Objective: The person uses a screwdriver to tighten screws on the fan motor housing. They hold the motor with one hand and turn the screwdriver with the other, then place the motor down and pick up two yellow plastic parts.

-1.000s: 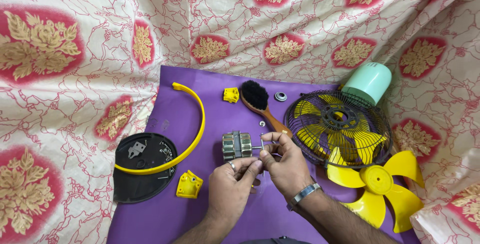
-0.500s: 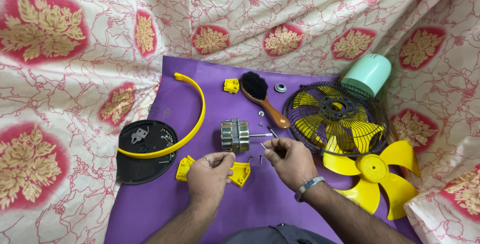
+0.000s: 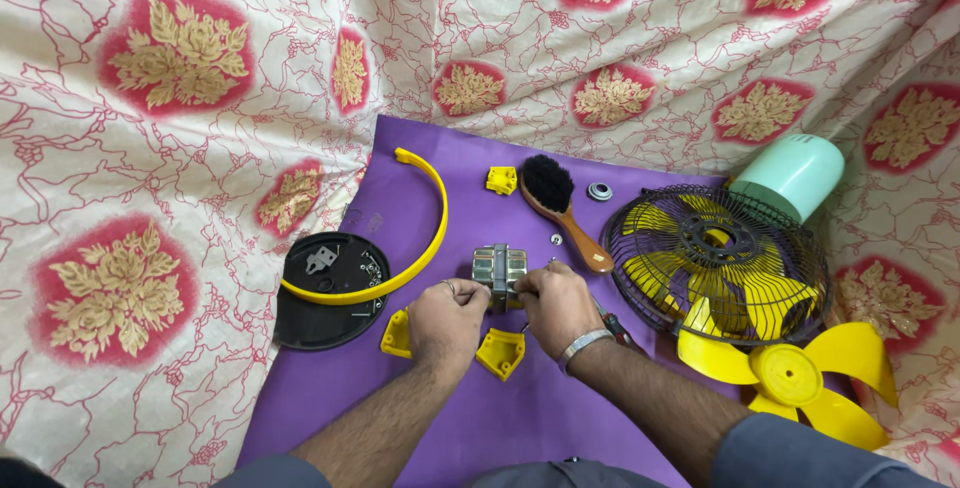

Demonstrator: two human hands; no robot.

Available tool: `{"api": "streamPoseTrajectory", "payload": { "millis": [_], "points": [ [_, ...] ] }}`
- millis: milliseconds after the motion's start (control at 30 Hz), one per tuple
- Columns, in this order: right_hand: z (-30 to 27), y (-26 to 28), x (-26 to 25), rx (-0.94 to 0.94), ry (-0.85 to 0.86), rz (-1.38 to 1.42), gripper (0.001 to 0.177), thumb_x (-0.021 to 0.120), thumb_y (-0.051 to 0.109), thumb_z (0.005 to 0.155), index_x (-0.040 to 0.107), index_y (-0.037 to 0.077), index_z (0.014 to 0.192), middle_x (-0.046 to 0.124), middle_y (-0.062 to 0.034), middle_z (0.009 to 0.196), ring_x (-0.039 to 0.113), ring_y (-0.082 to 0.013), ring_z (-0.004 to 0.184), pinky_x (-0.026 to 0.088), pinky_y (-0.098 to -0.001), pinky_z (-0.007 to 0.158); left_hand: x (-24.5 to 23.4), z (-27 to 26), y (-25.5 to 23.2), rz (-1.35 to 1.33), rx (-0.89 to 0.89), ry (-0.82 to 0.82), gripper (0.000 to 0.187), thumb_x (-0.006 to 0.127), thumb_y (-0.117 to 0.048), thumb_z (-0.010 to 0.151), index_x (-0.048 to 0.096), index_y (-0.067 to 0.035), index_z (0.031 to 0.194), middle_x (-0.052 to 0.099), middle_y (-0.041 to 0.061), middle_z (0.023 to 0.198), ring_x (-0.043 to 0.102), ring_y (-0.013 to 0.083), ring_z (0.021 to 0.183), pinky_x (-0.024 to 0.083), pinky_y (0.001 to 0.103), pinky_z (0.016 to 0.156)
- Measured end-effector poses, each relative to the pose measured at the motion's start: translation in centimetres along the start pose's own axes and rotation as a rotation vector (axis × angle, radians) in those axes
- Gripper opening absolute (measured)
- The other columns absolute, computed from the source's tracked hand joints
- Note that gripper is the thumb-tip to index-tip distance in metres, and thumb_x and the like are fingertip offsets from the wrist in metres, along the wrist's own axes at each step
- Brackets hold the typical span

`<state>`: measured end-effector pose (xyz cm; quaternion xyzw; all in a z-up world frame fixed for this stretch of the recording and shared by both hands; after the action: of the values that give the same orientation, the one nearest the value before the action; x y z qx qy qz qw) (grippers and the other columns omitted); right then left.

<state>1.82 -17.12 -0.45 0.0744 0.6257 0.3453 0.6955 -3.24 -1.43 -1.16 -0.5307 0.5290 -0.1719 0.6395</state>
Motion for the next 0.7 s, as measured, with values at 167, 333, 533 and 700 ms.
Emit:
{"api": "streamPoseTrajectory", "payload": {
  "millis": [167,333,533,700],
  "points": [
    [-0.1,-0.1,1.0,-0.047,-0.031,0.036,0.013,0.073,0.007,0.080,0.077,0.006,0.092,0.069,-0.0164,0.096,0.068,-0.0349,0.092,0.055,-0.0438,0.084,0.2,-0.1,-0.2,0.011,0.001,0.027,0.022,0.074,-0.028,0.085,0.081,-0.010,0.095,0.081,0.007,0.084,0.078,0.0184,0.075,0.058,0.035,0.075],
    [0.2,0.4,1.0,0.139,-0.070,0.136,0.015,0.078,0.006,0.077,0.079,0.007,0.092,0.074,-0.0122,0.092,0.073,-0.0266,0.085,0.058,-0.0378,0.080,-0.3,0.0,-1.1,0.086,0.024,0.064,0.021,0.072,-0.028,0.088,0.080,-0.011,0.099,0.080,0.007,0.085,0.076,0.0209,0.077,0.057,0.037,0.076],
    [0.7,0.2,1.9,0.762,-0.100,0.868,0.017,0.079,-0.008,0.078,0.068,-0.004,0.090,0.076,-0.0135,0.089,0.077,-0.0207,0.075,0.064,-0.0308,0.071,-0.4,-0.3,-1.5,0.092,-0.003,0.072,0.021,0.071,-0.029,0.089,0.080,-0.013,0.099,0.080,0.005,0.083,0.077,0.0194,0.076,0.058,0.037,0.074],
    [1.4,-0.2,2.0,0.921,-0.122,1.170,0.025,0.074,-0.016,0.078,0.059,-0.005,0.094,0.072,-0.0171,0.089,0.075,-0.0285,0.076,0.067,-0.0344,0.070,0.2,-0.5,-1.2,0.048,-0.023,0.021,0.020,0.072,-0.029,0.089,0.081,-0.013,0.099,0.080,0.005,0.083,0.076,0.0192,0.075,0.057,0.037,0.074]
  ]
}}
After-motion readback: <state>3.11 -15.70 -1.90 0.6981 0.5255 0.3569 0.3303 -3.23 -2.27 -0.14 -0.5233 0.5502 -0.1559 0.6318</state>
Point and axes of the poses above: each hand's wrist, its own z-axis towards the middle knuckle, its own x-axis out of the palm, y = z × x, the point moved 1 cm from there along z, towards the middle knuckle
